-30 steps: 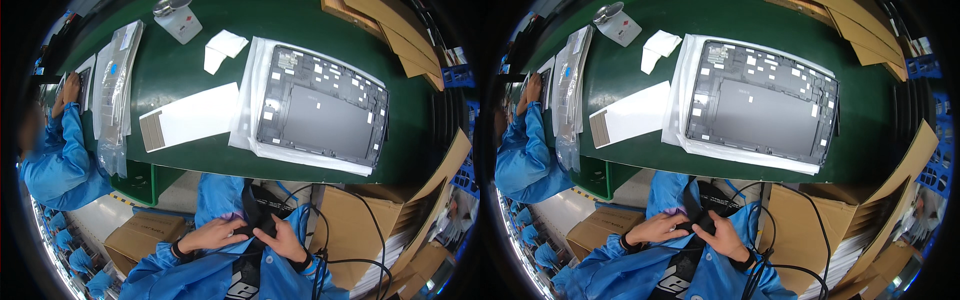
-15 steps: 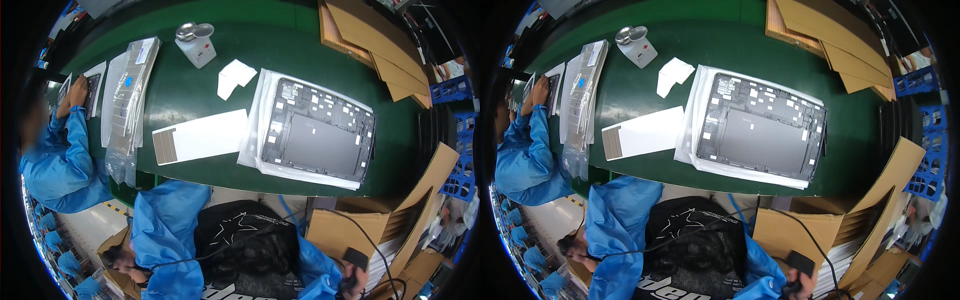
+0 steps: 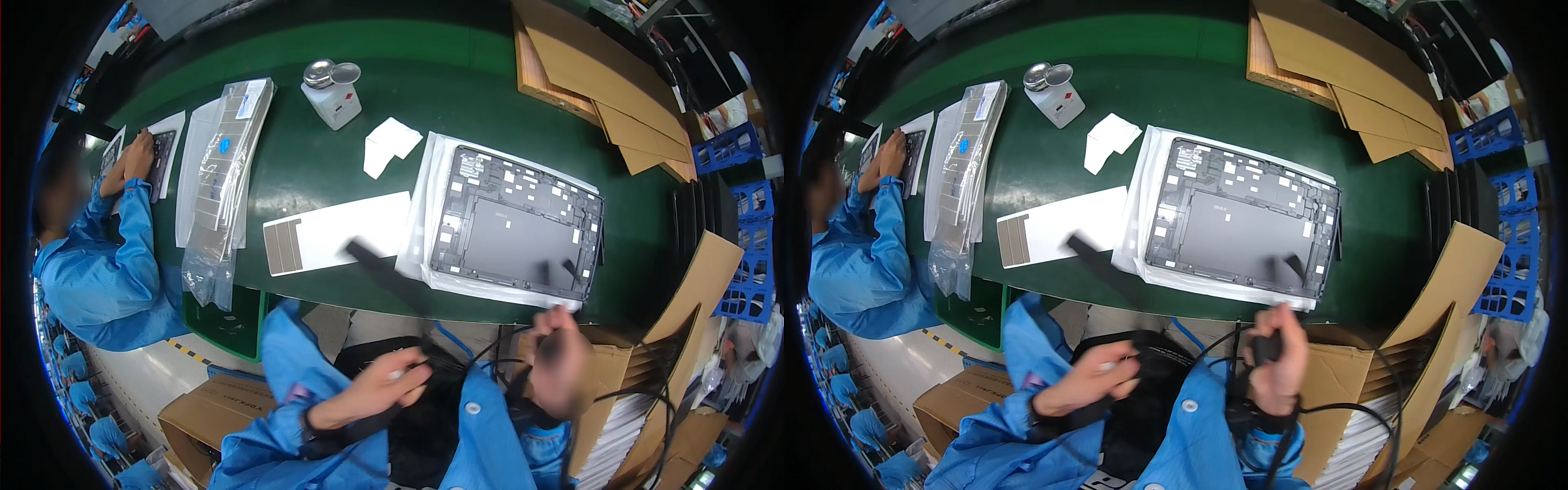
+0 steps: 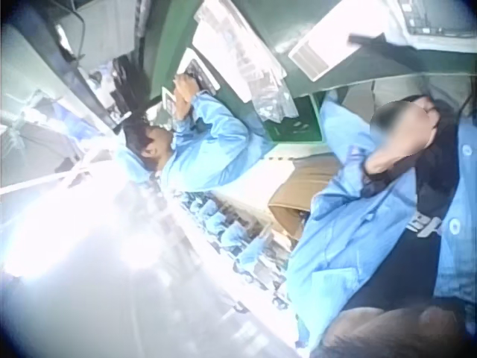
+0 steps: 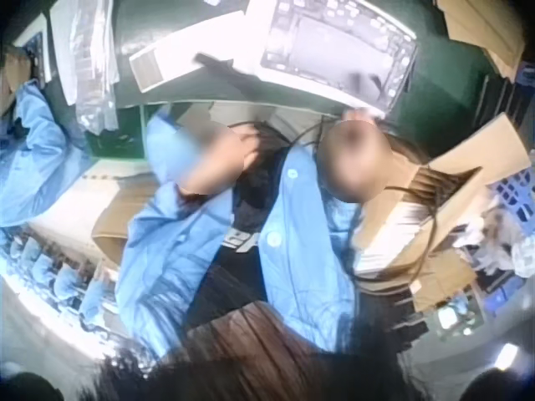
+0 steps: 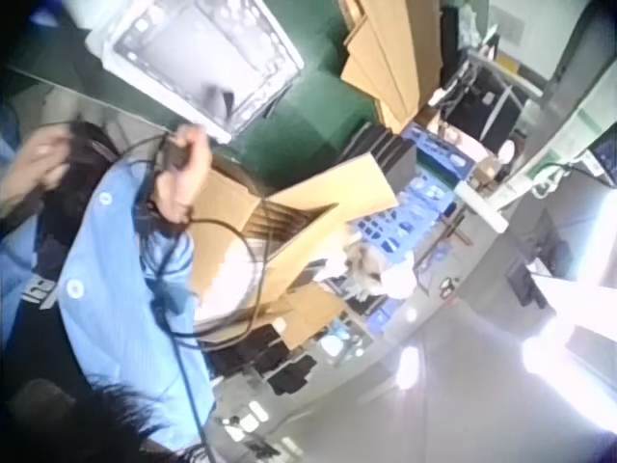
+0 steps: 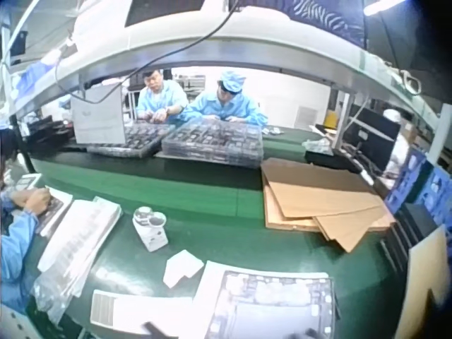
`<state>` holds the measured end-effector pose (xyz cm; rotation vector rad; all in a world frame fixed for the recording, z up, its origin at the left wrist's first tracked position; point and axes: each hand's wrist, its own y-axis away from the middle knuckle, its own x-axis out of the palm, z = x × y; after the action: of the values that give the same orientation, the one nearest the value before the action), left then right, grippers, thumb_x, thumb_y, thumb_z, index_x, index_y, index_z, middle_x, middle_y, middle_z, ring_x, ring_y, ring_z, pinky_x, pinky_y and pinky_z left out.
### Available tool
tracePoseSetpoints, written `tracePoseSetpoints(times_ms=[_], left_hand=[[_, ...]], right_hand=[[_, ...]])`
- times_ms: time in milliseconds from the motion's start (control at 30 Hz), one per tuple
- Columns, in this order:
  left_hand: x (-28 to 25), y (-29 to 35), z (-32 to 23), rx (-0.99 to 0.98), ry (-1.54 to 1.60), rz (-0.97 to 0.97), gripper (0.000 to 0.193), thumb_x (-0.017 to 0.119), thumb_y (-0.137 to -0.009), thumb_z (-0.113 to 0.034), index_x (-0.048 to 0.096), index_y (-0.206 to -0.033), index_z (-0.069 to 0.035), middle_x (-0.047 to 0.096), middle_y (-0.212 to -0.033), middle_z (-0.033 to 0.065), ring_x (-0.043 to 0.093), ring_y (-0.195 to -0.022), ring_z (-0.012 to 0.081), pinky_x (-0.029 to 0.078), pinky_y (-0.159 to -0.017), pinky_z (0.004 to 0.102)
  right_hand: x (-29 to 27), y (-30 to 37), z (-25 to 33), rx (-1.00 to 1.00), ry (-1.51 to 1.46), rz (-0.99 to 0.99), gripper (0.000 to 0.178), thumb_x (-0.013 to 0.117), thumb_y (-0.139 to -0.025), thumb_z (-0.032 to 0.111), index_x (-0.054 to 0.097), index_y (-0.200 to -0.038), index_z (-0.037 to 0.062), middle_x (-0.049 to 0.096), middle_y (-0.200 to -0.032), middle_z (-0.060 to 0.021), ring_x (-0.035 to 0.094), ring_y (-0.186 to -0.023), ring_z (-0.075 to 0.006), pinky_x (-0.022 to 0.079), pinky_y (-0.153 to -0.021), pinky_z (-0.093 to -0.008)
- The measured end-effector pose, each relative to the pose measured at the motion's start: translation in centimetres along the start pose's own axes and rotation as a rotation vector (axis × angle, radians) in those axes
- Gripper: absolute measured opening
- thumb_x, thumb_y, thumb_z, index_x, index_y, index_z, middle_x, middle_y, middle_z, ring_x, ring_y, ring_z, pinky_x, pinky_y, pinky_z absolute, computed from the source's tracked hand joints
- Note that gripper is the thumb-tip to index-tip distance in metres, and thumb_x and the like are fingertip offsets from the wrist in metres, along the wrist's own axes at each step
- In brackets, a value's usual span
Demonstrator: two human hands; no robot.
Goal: Inspecting and assembling electronic components including tablet screens and device straps at a manufacturing workbench.
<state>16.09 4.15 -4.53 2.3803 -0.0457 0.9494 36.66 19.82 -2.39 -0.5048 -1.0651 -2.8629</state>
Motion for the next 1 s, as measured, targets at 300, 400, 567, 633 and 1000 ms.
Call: tracePoseSetpoints(times_ms=[300, 400, 567, 633, 1000], left_hand=[[-0.4, -4.1, 6.6, 0.046, 0.25, -0.004, 0.022, 0.047, -0.103, -0.027, 0.044, -0.094, -0.007, 0.033, -0.054, -0.0026, 0.029, -0.043, 0.0061, 0.028, -0.041, 0.0236], [-0.4, -4.4, 7.4, 0.089, 0.456, -0.15, 0.023, 0.044, -0.103, -0.029, 0.045, -0.094, -0.008, 0.029, -0.054, -0.0034, 0.026, -0.043, 0.0065, 0.025, -0.041, 0.0239], [-1.0, -5.1, 7.1, 0.128, 0.36, -0.346, 0.027, 0.046, -0.103, -0.032, 0.047, -0.093, -0.006, 0.032, -0.053, -0.003, 0.027, -0.041, 0.0061, 0.025, -0.039, 0.0243], [-1.4, -5.3, 7.9, 0.172, 0.261, -0.388, 0.029, 0.046, -0.103, -0.032, 0.048, -0.093, -0.005, 0.034, -0.053, -0.0025, 0.028, -0.041, 0.0063, 0.026, -0.039, 0.0244], [-2.5, -4.6, 7.6, 0.098, -0.455, -0.4, 0.031, 0.053, -0.1, -0.028, 0.063, -0.101, 0.002, 0.058, -0.06, 0.0012, 0.054, -0.056, 0.0087, 0.042, -0.055, 0.0233]], right_hand=[[0.0, 2.3, -8.0, 0.032, 0.184, 0.171, 0.015, 0.068, -0.08, 0.007, 0.055, -0.087, 0.0097, 0.051, -0.077, 0.0059, 0.049, -0.072, -0.0018, 0.034, -0.05, -0.0192], [-0.3, 2.3, -11.0, 0.123, 0.118, 0.084, 0.014, 0.07, -0.083, 0.013, 0.059, -0.091, 0.0097, 0.052, -0.079, 0.0056, 0.048, -0.073, -0.0015, 0.033, -0.052, -0.0192], [0.1, 1.4, -11.7, 0.252, 0.264, 0.097, 0.03, 0.072, -0.084, 0.021, 0.063, -0.108, 0.0055, 0.054, -0.083, 0.0056, 0.05, -0.074, -0.0025, 0.035, -0.054, -0.0194], [-0.4, 1.3, -12.4, 0.169, 0.439, 0.242, 0.037, 0.076, -0.083, 0.024, 0.064, -0.111, 0.0022, 0.06, -0.083, 0.0039, 0.051, -0.07, -0.0036, 0.036, -0.056, -0.0204], [-1.7, -0.3, -14.0, -0.067, 0.522, 0.138, 0.023, 0.066, -0.088, 0.019, 0.061, -0.082, -0.0021, 0.06, -0.071, -0.001, 0.05, -0.066, -0.0087, 0.04, -0.061, -0.0254]])
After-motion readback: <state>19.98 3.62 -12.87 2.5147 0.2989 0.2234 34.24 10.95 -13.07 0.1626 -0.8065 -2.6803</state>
